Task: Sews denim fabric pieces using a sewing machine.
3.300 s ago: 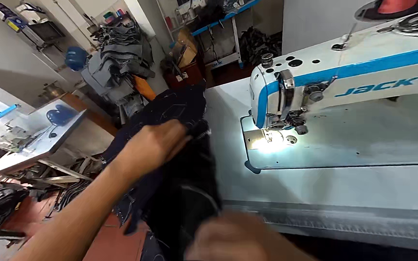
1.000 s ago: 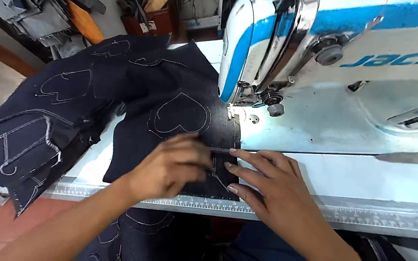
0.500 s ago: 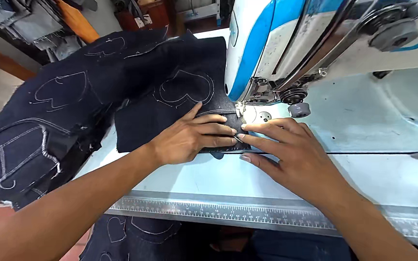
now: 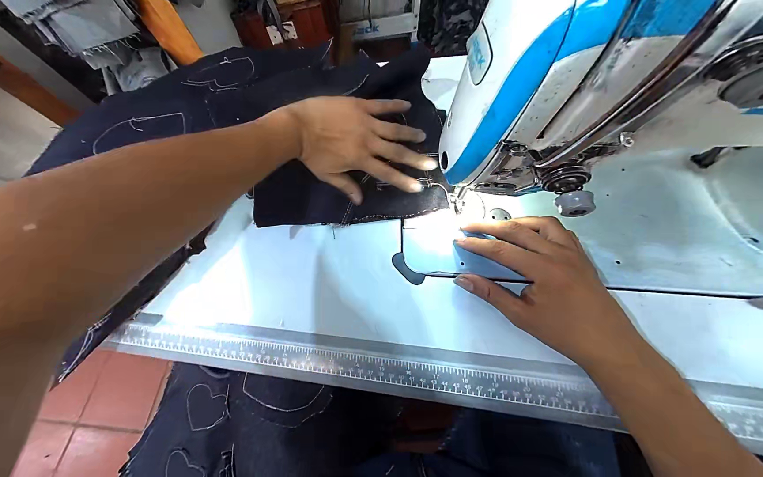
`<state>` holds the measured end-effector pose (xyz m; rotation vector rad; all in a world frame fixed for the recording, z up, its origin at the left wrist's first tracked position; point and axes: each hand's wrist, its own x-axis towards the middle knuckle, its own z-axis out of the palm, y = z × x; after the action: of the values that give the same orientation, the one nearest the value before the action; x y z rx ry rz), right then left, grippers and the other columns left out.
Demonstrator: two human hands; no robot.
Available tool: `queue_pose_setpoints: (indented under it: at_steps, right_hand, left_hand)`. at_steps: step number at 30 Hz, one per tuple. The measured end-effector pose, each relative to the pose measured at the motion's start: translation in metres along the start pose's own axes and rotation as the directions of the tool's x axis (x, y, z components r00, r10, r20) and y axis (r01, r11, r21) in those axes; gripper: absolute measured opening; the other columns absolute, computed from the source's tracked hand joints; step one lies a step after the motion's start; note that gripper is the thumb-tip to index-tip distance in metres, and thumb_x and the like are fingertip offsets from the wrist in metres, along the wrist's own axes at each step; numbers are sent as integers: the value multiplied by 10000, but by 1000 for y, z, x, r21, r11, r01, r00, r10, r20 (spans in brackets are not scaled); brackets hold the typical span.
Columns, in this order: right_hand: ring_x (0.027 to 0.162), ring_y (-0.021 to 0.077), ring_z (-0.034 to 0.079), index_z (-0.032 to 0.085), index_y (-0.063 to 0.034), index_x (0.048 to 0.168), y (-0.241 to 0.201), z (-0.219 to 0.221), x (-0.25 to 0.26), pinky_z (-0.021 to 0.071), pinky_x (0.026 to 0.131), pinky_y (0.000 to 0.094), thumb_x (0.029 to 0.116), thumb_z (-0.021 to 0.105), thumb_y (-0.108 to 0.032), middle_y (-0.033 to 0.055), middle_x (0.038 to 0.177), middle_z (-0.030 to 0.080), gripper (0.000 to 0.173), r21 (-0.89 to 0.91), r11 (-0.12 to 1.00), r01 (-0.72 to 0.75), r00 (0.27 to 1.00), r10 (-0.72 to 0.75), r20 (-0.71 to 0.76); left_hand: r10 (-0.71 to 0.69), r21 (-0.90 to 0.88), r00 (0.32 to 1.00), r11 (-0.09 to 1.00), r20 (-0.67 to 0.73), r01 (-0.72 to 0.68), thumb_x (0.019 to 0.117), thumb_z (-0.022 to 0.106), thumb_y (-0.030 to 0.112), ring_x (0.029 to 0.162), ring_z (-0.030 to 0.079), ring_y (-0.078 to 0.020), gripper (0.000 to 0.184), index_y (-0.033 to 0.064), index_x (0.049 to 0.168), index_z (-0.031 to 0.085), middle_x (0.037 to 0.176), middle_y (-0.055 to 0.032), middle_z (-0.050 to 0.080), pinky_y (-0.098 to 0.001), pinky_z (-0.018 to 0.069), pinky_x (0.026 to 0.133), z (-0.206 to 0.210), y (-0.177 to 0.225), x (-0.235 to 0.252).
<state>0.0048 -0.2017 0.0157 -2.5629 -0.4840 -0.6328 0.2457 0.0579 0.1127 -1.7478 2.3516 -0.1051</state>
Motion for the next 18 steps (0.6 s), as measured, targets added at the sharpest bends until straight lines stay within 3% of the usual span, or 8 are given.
queue_pose_setpoints:
  at_steps: [2, 4, 5, 8, 10, 11, 14, 18]
  right_hand:
    - [1159, 234, 601, 785, -226, 1157, 1, -1, -1, 454, 889, 475, 938, 582, -557, -31, 1264, 703, 445, 22, 1000, 13, 1000, -12, -20]
    - [1124, 213, 625, 773, -209, 1172, 1, -2, -3, 489, 883, 443, 957, 586, -473, -23, 1218, 712, 389, 33, 999, 30, 998, -29, -48]
    - [1117, 211, 627, 748, -214, 1222, -1, -4, -3, 501, 881, 433, 977, 564, -440, -16, 1220, 705, 381, 30, 999, 43, 998, -41, -48]
    - [1113, 248, 613, 714, -312, 1288, -4, -3, -2, 492, 841, 456, 1027, 469, -339, 11, 1233, 672, 359, -8, 994, 112, 994, -112, 12]
    - [1052, 250, 620, 770, -317, 1171, -4, -1, -3, 493, 800, 438, 1008, 473, -261, 21, 1159, 682, 343, -16, 991, 136, 991, -136, -3]
    - [1019, 241, 624, 784, -298, 1122, -4, -1, -4, 498, 779, 421, 998, 479, -236, 19, 1122, 685, 335, -18, 991, 133, 991, -133, -22]
    - [1020, 227, 616, 792, -278, 1104, -5, -8, -15, 499, 792, 414, 995, 490, -236, 9, 1111, 679, 324, -3, 995, 100, 995, -100, -7]
    - [1114, 211, 609, 711, -405, 1234, -5, -21, -34, 482, 870, 437, 1070, 425, -411, -2, 1285, 652, 331, 25, 985, 169, 978, -171, 121]
  left_hand:
    - [-64, -82, 998, 995, -9, 63, 964, 418, 659, 1556, 252, -361, 709, 281, 1561, 465, 1654, -56, 370, -687, 111, 1234, 21, 15, -17]
    - [-294, -194, 951, 942, -90, 273, 989, 296, 665, 1560, 243, -353, 727, 249, 1562, 461, 1672, -59, 334, -727, 162, 1207, 39, 70, -14]
    - [-448, -255, 886, 876, -116, 410, 1000, 289, 666, 1559, 250, -344, 713, 256, 1554, 472, 1674, -50, 330, -765, 174, 1181, 40, 107, -3]
    - [-836, -328, 541, 539, -94, 776, 1027, 341, 633, 1567, 232, -319, 608, 332, 1536, 482, 1675, -7, 327, -817, 166, 1134, 29, 217, 51]
    - [-936, -373, 340, 348, -90, 860, 1046, 340, 597, 1545, 263, -387, 517, 411, 1493, 519, 1647, -17, 384, -866, 162, 1078, 24, 256, 87]
    - [-953, -381, 281, 303, -114, 873, 1048, 344, 583, 1520, 300, -435, 481, 439, 1457, 552, 1620, -41, 427, -887, 164, 1047, 23, 266, 101]
    - [-957, -397, 216, 278, -193, 875, 1056, 368, 542, 1454, 386, -499, 421, 439, 1360, 640, 1546, -76, 522, -894, 179, 1021, 23, 281, 124]
    - [-892, -485, 285, 433, -350, 760, 1077, 459, 426, 1352, 573, -238, 312, 245, 1134, 707, 1291, 42, 699, -711, 328, 1135, 33, 264, 108]
